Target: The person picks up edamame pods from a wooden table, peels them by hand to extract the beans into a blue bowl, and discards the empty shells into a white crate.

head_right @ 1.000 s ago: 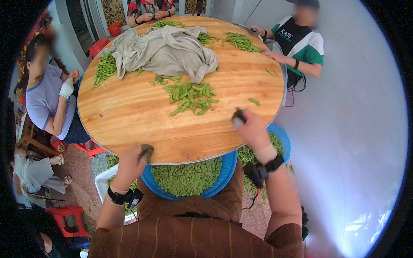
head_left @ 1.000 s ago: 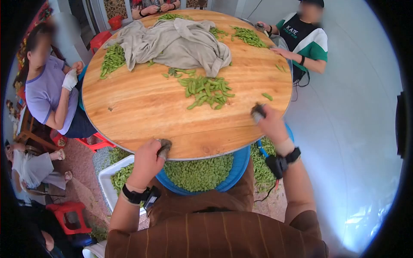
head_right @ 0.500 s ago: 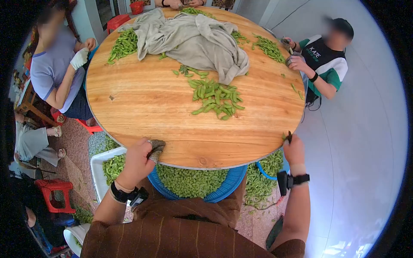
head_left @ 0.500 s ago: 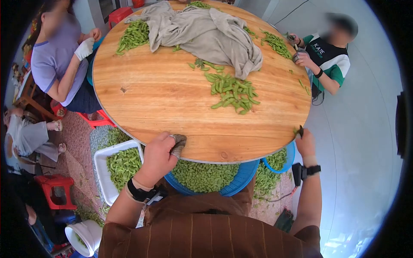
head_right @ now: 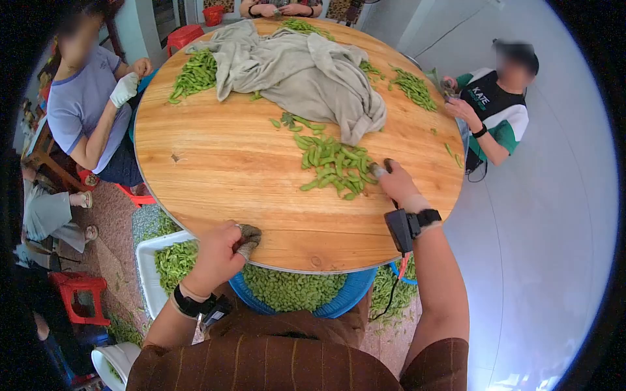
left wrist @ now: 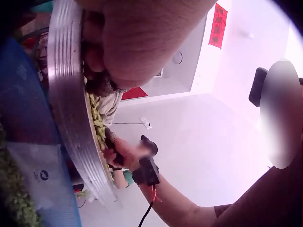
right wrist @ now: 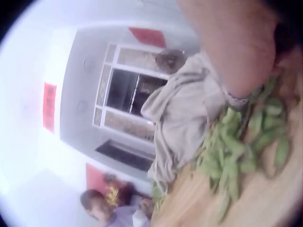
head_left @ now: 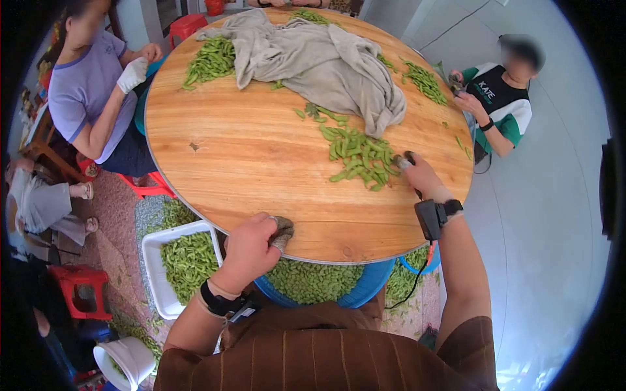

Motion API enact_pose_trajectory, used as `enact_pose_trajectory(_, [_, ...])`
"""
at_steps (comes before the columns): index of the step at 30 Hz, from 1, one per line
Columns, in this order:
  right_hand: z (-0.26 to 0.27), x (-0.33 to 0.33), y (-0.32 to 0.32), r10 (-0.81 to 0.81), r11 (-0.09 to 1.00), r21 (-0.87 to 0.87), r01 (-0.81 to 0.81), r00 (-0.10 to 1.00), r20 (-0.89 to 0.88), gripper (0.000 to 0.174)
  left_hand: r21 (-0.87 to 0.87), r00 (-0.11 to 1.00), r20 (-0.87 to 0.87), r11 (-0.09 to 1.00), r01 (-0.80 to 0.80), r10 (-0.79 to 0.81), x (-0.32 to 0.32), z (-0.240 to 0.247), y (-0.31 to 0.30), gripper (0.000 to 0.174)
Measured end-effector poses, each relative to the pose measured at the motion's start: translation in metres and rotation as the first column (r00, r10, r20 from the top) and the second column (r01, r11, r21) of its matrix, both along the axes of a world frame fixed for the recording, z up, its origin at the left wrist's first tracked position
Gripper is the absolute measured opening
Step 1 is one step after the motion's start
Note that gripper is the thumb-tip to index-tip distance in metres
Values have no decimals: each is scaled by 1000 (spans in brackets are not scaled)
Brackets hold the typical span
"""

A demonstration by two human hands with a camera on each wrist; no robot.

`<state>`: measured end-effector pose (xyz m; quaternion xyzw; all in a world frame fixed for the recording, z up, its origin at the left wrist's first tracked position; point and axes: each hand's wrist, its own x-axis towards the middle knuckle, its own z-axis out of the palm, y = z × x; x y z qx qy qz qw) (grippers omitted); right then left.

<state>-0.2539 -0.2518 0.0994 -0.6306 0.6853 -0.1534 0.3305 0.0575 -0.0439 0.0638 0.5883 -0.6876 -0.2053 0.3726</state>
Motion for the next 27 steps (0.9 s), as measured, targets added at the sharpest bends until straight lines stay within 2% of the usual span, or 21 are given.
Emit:
enact_pose_trajectory(1, [-3,10,-5,41,998,-36,-42,998,-52,58,13,1000,16,1000,5,-5,1,-2,0,12])
enact_pose_trajectory(2, [-13,18,-10,178,974,-126,-187,981,-82,57,17,1000,13,1000,2,-2,1,-5,0,12])
enact_pose_trajectory(3, [-16,27,-6,179,975,-119,-189,980,-86,57,11,1000,16,1000,-7,7,1,-9,1,12])
enact_pose_trajectory(5, [-22,50,8,457,875,-187,-447,890,13,52,14,1000,13,1000,-13,13,-1,-10,2,13])
enact_pose_trajectory(6, [-21,61,20,455,878,-175,-445,890,16,52,-19,998,48,999,-30,31,-3,-7,3,13])
enact_pose_trajectory(8, [-10,78,49,474,824,-190,-534,833,-286,47,-38,995,88,998,-50,53,-4,-5,4,14])
enact_pose_trajectory(9, [-9,79,60,479,825,-183,-534,834,-275,47,-54,996,76,997,-46,50,-4,-6,5,12])
enact_pose_trajectory(11, [-9,79,81,585,734,-279,-619,785,-204,46,-61,997,70,997,-40,44,-4,-3,6,10])
enact_pose_trajectory(12, [-9,78,90,576,741,-358,-568,812,-95,47,-39,997,65,999,-32,34,-5,0,6,12])
enact_pose_trajectory(13, [-8,76,97,576,744,-356,-566,813,-89,47,-20,998,58,1000,-23,24,-5,3,4,14])
enact_pose_trajectory(15, [-8,66,108,427,778,-495,-388,903,-36,43,-16,998,44,999,-32,33,-8,5,1,15])
enact_pose_trajectory(16, [-9,59,114,427,779,-494,-387,903,-34,43,-15,999,26,999,-43,44,-11,6,-1,17])
enact_pose_trajectory(17, [-10,53,121,371,824,-481,-300,927,59,42,-12,999,29,999,-43,44,-14,8,-4,17])
enact_pose_trajectory(18, [-12,47,128,310,864,-457,-211,938,153,40,-40,993,46,993,-107,109,-17,10,-7,18])
enact_pose_trajectory(19, [-12,45,137,311,865,-457,-207,936,165,40,-72,982,68,983,-170,175,-18,12,-10,20])
enact_pose_trajectory(20, [-9,42,147,254,907,-394,-150,941,225,40,-71,981,80,983,-169,175,-20,15,-13,20])
enact_pose_trajectory(22, [-7,37,166,172,951,-298,-88,948,267,38,5,900,275,935,-354,339,-22,20,-18,20])
enact_pose_trajectory(23, [-9,35,174,166,953,-291,-82,946,278,38,9,898,286,936,-351,334,-22,18,-22,20])
enact_pose_trajectory(25, [-13,33,184,92,986,-163,-36,932,351,37,21,874,359,933,-359,328,-19,9,-31,20])
enact_pose_trajectory(27, [-13,32,191,134,979,-192,-71,932,337,36,-22,879,359,944,-329,315,-17,5,-35,20])
